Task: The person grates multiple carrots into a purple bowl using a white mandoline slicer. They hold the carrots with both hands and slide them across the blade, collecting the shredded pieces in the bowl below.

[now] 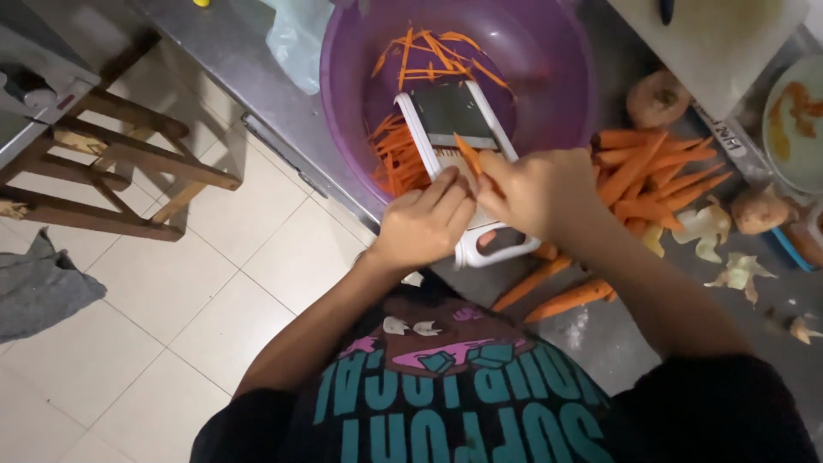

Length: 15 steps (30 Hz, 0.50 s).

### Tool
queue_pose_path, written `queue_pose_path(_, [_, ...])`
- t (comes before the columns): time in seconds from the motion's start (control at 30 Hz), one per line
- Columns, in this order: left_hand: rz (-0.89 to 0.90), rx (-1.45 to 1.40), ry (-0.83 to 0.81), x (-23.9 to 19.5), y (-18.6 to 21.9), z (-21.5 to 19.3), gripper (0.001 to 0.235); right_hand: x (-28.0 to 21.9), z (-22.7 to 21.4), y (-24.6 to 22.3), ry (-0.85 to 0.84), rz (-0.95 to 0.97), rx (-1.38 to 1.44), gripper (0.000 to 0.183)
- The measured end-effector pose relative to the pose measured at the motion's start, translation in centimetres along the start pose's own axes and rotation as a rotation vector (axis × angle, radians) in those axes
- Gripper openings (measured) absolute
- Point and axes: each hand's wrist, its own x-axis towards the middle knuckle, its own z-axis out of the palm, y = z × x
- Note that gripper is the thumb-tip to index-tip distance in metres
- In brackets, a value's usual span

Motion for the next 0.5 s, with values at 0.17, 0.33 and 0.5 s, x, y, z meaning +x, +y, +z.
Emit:
queue_pose_path(0.17, [-0.009,0.020,-0.002,1.3,-0.2,-1.1,0.031,4.7,4.7,0.5,-0.025,0.007,0.063,0.027])
queue_pose_path(0.33, [0.006,0.001,-0.007,1.8,0.2,-2.0,0.034,11.0,10.5,1.6,0.072,0.036,-0.021,0.028])
queue_pose_path(0.5, [-0.059,-0.004,-0.041,2.5,0.3,-2.8,0.034,12.0,6.4,1.9,-0.035,0.165,0.218,0.041])
